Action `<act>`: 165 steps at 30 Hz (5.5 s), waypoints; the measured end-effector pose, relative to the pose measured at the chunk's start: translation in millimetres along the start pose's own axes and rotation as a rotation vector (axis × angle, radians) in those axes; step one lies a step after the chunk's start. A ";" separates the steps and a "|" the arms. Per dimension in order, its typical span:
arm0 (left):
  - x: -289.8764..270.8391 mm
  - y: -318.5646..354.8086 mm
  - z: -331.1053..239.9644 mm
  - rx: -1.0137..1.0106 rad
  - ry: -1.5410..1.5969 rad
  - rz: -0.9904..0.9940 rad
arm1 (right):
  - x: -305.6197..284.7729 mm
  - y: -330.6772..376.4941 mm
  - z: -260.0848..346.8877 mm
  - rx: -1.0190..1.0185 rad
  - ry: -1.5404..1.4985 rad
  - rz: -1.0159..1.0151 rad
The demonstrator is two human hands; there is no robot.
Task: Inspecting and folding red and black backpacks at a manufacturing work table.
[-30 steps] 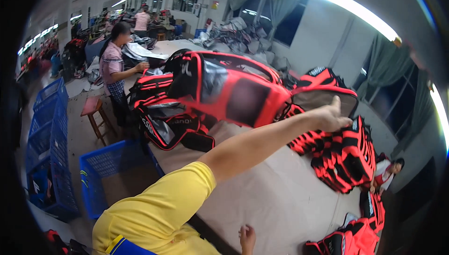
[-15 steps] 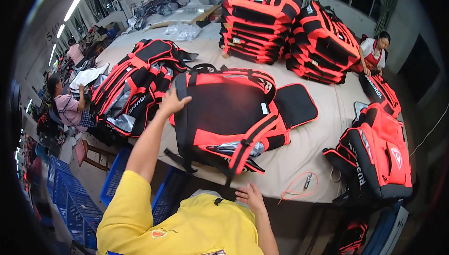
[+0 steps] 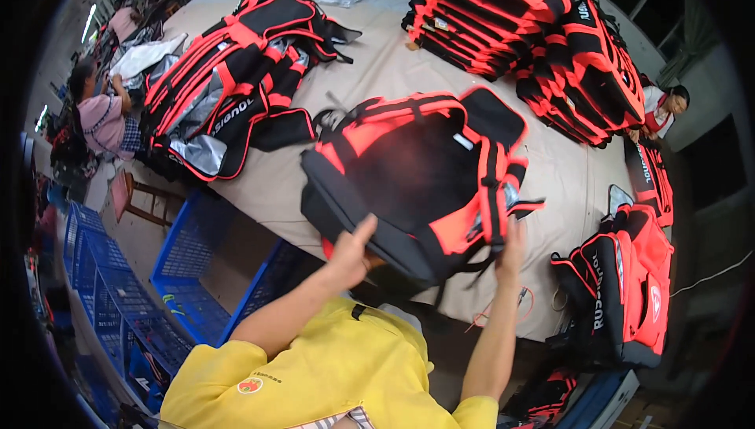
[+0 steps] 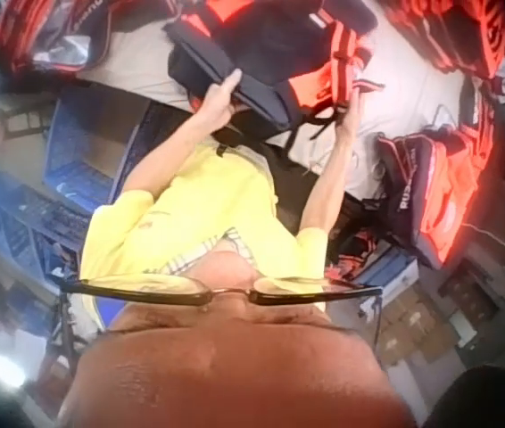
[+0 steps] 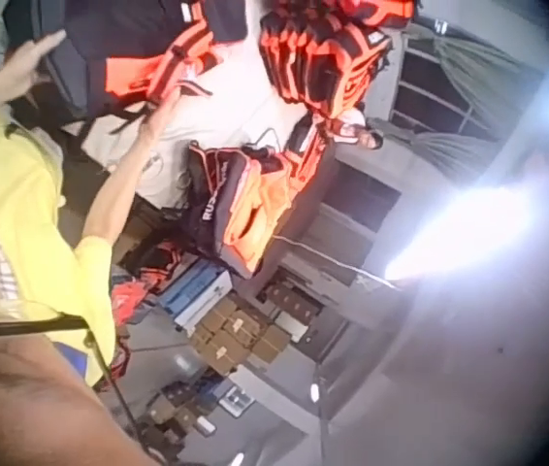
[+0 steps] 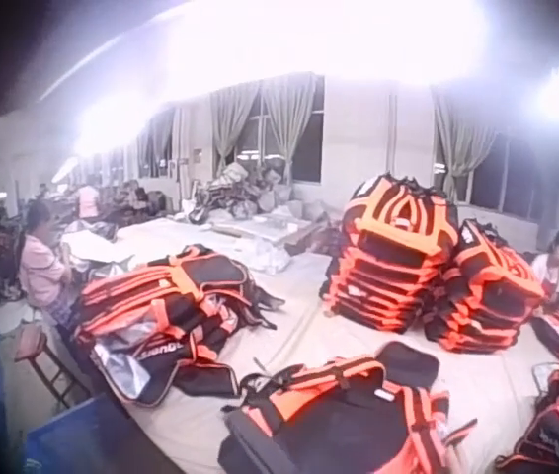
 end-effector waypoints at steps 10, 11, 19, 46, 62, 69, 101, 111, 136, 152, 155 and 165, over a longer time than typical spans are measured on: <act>-52.3 45.7 -107.4 1.028 -1.726 -0.394 | -4.7 34.6 -9.9 0.142 0.789 0.090; -47.1 37.7 -120.8 1.060 -1.768 -0.304 | 0.2 39.5 -11.9 0.114 0.907 0.052; -71.7 -32.1 -58.1 1.141 -2.069 0.017 | 77.1 87.7 -70.2 -0.308 1.690 0.512; -181.1 -52.4 -78.9 1.000 -1.583 -0.195 | 95.5 142.8 -118.8 -0.026 1.831 0.488; -1.5 -30.9 -122.1 1.720 -1.427 0.317 | 109.9 139.9 -132.4 0.121 1.679 0.542; -53.1 -51.6 15.2 1.140 -1.588 0.915 | 247.4 169.5 -78.8 0.737 1.490 1.113; -187.1 -122.0 -153.6 0.261 -1.477 -0.606 | 302.5 -29.7 -189.9 -0.624 1.364 1.296; -251.2 -87.4 -85.5 0.151 -0.936 -0.833 | 289.3 -17.3 -195.8 -0.613 1.293 1.200; -93.0 -203.9 -149.3 0.541 -1.029 -0.307 | 258.1 -64.4 -174.6 -0.206 1.070 0.488; -89.0 -329.8 -34.2 0.069 -0.314 -0.148 | 241.1 -137.8 -218.5 0.375 0.715 0.051; -89.2 -325.9 -30.5 0.017 -0.200 -0.144 | 260.0 -134.1 -211.9 0.300 0.939 0.136; -93.2 -313.5 -40.2 -0.161 0.096 -0.088 | 238.5 -139.5 -221.4 0.456 0.322 0.193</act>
Point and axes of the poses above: each hand's wrist, its own y-axis away from the middle knuckle, its own x-axis out of the palm, z = x × y, the point moved 5 cm from there along -y, towards the middle knuckle, and after that the axes turned 13 degrees about -y, right-handed, at the moved point
